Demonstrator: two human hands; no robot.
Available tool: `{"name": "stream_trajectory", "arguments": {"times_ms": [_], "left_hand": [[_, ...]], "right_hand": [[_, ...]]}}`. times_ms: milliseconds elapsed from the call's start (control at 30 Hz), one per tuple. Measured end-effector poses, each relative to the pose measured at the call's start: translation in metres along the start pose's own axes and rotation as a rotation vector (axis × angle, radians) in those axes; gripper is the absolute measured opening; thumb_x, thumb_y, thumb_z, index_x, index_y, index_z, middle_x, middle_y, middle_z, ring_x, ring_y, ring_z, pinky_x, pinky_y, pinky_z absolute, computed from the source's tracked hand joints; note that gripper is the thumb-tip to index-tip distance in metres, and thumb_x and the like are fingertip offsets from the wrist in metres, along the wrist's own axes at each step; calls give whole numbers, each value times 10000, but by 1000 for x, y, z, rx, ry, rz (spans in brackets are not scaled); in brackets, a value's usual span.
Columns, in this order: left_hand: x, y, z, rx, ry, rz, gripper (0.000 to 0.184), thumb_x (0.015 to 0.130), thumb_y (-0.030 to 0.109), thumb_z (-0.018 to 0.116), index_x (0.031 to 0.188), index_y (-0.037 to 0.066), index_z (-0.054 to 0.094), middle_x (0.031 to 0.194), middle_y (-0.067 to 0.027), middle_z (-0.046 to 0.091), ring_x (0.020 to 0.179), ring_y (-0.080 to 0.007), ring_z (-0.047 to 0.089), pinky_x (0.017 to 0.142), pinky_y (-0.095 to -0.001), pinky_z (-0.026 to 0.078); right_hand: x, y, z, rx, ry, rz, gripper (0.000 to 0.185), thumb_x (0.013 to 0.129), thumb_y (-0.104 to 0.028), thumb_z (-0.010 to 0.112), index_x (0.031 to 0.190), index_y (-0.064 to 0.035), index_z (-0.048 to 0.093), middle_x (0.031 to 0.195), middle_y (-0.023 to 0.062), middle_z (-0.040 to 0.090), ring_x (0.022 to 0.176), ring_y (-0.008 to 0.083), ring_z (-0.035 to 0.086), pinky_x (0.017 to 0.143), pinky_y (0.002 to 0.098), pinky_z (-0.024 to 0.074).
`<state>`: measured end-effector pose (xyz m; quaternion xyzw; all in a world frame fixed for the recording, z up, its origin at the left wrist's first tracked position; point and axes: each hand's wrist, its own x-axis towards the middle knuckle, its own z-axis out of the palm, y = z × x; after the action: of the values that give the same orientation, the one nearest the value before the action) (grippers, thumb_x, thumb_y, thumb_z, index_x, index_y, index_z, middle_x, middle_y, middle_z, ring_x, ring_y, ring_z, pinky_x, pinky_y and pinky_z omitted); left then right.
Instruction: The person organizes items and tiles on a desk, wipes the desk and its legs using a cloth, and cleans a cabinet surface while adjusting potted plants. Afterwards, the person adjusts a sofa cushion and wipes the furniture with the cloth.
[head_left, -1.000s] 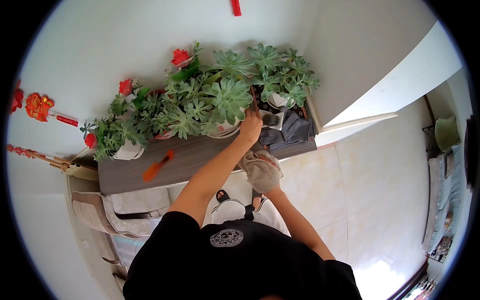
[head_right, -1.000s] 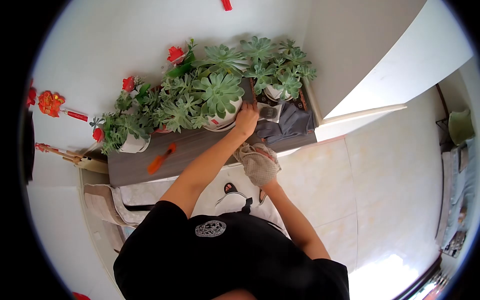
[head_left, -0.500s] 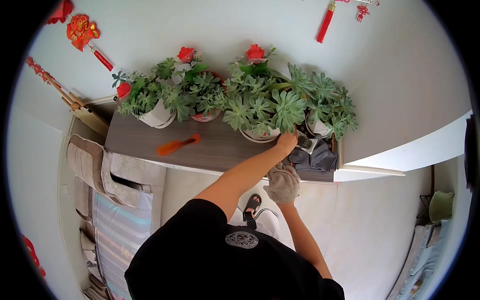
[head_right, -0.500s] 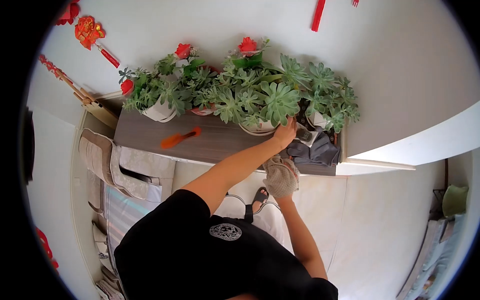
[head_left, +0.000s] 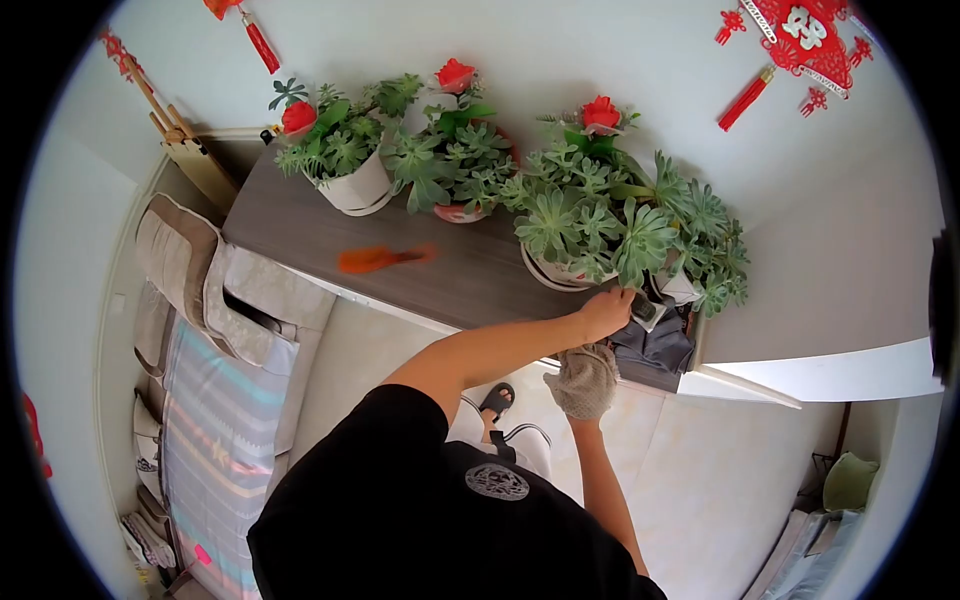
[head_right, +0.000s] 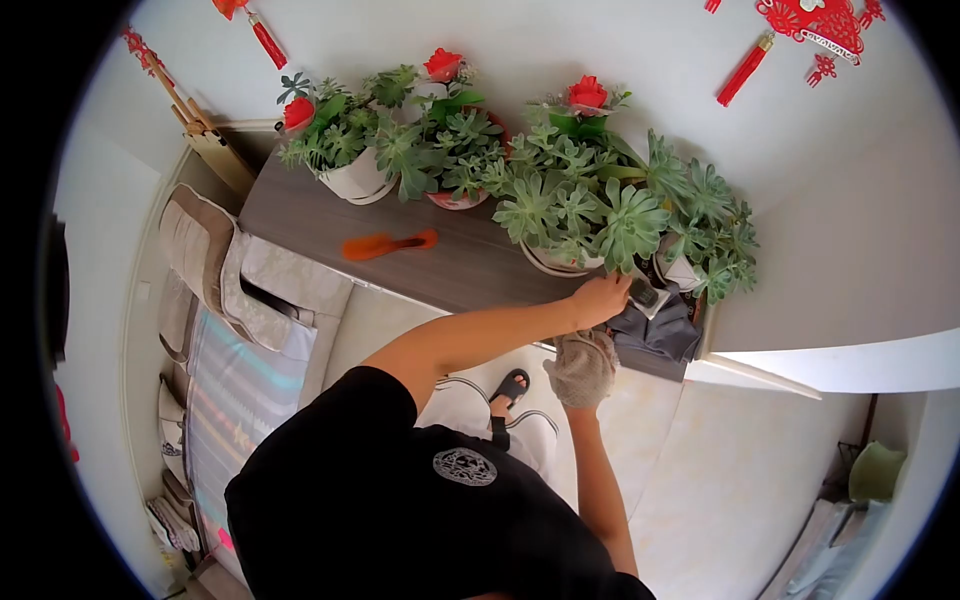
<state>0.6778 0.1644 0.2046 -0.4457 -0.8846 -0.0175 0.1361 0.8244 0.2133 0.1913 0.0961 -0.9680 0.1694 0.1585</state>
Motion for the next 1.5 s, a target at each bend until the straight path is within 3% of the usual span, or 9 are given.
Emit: {"name": "stream_trajectory", "arguments": {"times_ms": [133, 267, 467, 633, 867, 1000, 1200, 1400, 1500], "left_hand": [[-82, -17, -38, -443, 213, -77, 92, 758, 71, 626, 837, 24, 624, 932, -116, 542, 859, -239, 601, 642, -322, 552], [-205, -75, -106, -1215, 42, -637, 185, 903, 41, 580, 1075, 32, 649, 955, -123, 619, 744, -196, 654, 645, -302, 549], [-304, -164, -167, -1153, 328, -1074, 253, 923, 2, 536, 1158, 5, 628, 938, -96, 668, 765, -164, 675, 695, -275, 546], [-293, -250, -213, -1179, 632, -934, 240, 920, -1, 547, 1139, 21, 641, 946, -88, 692, 793, -163, 682, 712, -252, 532], [-192, -360, -239, -619, 680, -376, 131, 819, 20, 638, 937, 57, 680, 824, -77, 664, 796, -271, 622, 712, -351, 514], [-146, -385, -199, -386, 345, -263, 132, 809, 63, 634, 928, 88, 686, 811, -84, 672, 732, -295, 592, 693, -421, 496], [-131, -380, -192, -554, 253, -296, 188, 865, 94, 619, 1035, 80, 700, 799, -124, 661, 754, -305, 601, 700, -413, 498], [-197, -372, -235, -800, 691, -338, 206, 848, 5, 624, 1034, 52, 699, 836, -102, 681, 773, -276, 615, 711, -348, 503], [-257, -344, -228, -923, 654, -432, 213, 823, -23, 631, 1019, 33, 690, 881, -78, 691, 801, -264, 624, 723, -320, 505]], "right_hand": [[-2, -7, -8, 0, 6, 3, 666, 607, -370, 765, 1212, -137, 613, 1240, 77, 596, 1199, 335, 489, 1019, 482, 377], [17, -30, -6, -71, -53, -62, 763, 613, -364, 770, 1318, -154, 567, 1317, 71, 561, 1222, 330, 471, 1032, 483, 359], [52, -97, 38, 22, -53, -66, 605, 636, -300, 723, 1220, -171, 628, 1247, 59, 601, 1164, 317, 502, 956, 458, 399], [96, -184, 73, 87, 8, -105, 470, 618, -262, 671, 1079, -169, 659, 1017, 57, 648, 1049, 317, 552, 829, 468, 441], [129, -232, 68, 91, -142, 5, 494, 595, -290, 719, 1066, -148, 667, 1090, 73, 644, 1075, 318, 562, 882, 461, 450], [115, -218, 91, 120, -46, 31, 457, 616, -252, 724, 1056, -143, 669, 1082, 70, 648, 1080, 315, 563, 892, 446, 446], [111, -226, 90, 190, 56, 113, 473, 619, -273, 741, 1065, -138, 660, 1079, 67, 643, 1064, 313, 566, 890, 461, 444], [123, -221, 79, 212, 55, 24, 486, 600, -266, 749, 1055, -122, 655, 1073, 64, 634, 1013, 322, 584, 852, 446, 476], [149, -221, 63, 96, 65, -77, 483, 612, -238, 730, 1071, -106, 654, 1074, 73, 632, 1011, 315, 591, 863, 432, 484]]}}
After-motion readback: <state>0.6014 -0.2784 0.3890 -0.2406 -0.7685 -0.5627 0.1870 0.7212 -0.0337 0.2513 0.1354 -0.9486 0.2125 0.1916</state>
